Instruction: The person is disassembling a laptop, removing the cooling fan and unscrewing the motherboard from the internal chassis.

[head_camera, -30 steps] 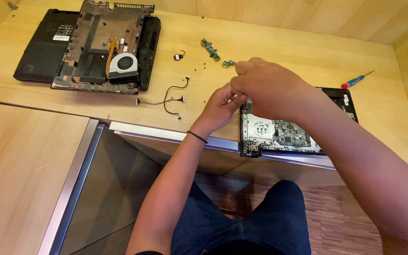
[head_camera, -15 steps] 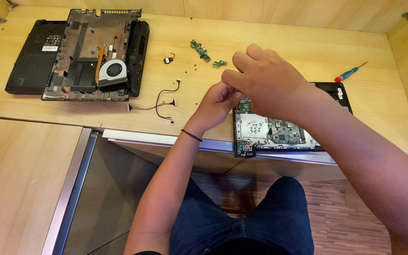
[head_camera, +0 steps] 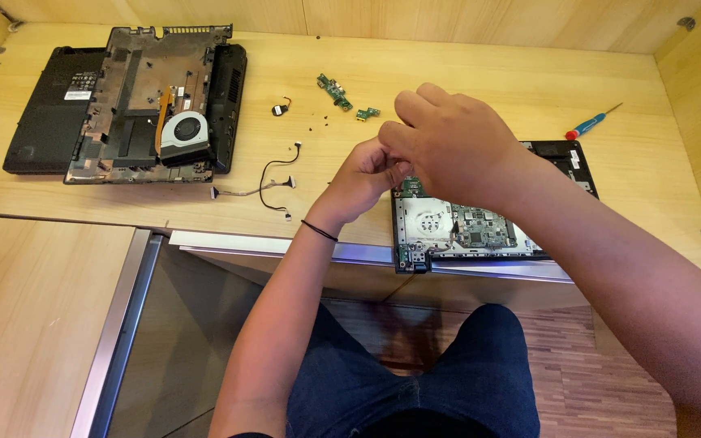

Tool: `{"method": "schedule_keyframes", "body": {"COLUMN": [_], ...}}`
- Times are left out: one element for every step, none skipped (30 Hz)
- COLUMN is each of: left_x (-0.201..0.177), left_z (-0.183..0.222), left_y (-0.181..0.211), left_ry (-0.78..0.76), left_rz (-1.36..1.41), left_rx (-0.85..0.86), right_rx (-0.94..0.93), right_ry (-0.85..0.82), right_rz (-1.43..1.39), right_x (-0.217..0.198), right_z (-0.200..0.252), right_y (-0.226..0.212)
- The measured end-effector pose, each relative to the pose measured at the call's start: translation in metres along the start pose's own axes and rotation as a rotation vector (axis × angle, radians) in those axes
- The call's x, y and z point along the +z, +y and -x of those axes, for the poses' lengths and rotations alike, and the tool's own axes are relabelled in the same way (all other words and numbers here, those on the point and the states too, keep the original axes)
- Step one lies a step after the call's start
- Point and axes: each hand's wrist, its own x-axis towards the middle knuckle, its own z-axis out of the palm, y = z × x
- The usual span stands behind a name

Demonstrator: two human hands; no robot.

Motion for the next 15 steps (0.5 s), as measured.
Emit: {"method": "schedule_keyframes", "body": {"left_x": [-0.005,-0.004,-0.004,-0.002,0.001,0.005,0.009,0.010,0.010,0.011,0.013,0.015,0.017,0.015,0.012], "left_z": [0.001,0.001,0.001,0.000,-0.001,0.000,0.000,-0.003,-0.006,-0.008,-0.007,-0.007,-0.006,-0.005,-0.004], "left_y": [-0.008,0.004,0.016,0.028,0.031,0.034,0.037,0.035,0.033,0.030,0.031,0.033,0.034,0.027,0.021], "left_ry": [-0.021,-0.020,-0.012,-0.008,-0.010,0.012,0.034,0.034,0.059,0.084,0.083,0.077,0.070,0.069,0.037], "left_rz": [0.038,0.036,-0.013,-0.060,-0.061,-0.082,-0.103,-0.103,-0.190,-0.276,-0.276,-0.268,-0.260,-0.260,-0.152], "left_rx": [0.007,0.008,0.016,0.024,0.025,0.006,-0.013,-0.013,0.039,0.090,0.088,0.115,0.141,0.142,0.093], "right_rx": [-0.056,-0.058,-0.055,-0.049,-0.048,0.047,0.141,0.142,0.249,0.357,0.358,0.284,0.211,0.212,0.146], "right_ry": [-0.003,-0.002,-0.004,-0.007,-0.006,0.006,0.020,0.020,-0.084,-0.188,-0.189,-0.165,-0.142,-0.141,-0.117], "right_rz": [-0.097,-0.098,-0.206,-0.312,-0.311,-0.303,-0.295,-0.295,-0.176,-0.057,-0.058,0.005,0.067,0.069,0.055], "right_x": [-0.006,-0.007,-0.009,-0.011,-0.007,-0.004,0.000,0.000,0.001,0.002,0.003,0.005,0.006,0.002,-0.002], "right_z": [-0.003,-0.003,-0.004,-0.004,-0.004,-0.003,-0.002,-0.001,0.000,0.001,0.001,0.002,0.002,0.002,0.002], "right_y": [0.000,-0.002,-0.003,-0.003,-0.002,-0.002,-0.001,-0.002,-0.002,-0.003,-0.004,-0.003,-0.003,-0.002,-0.001]}}
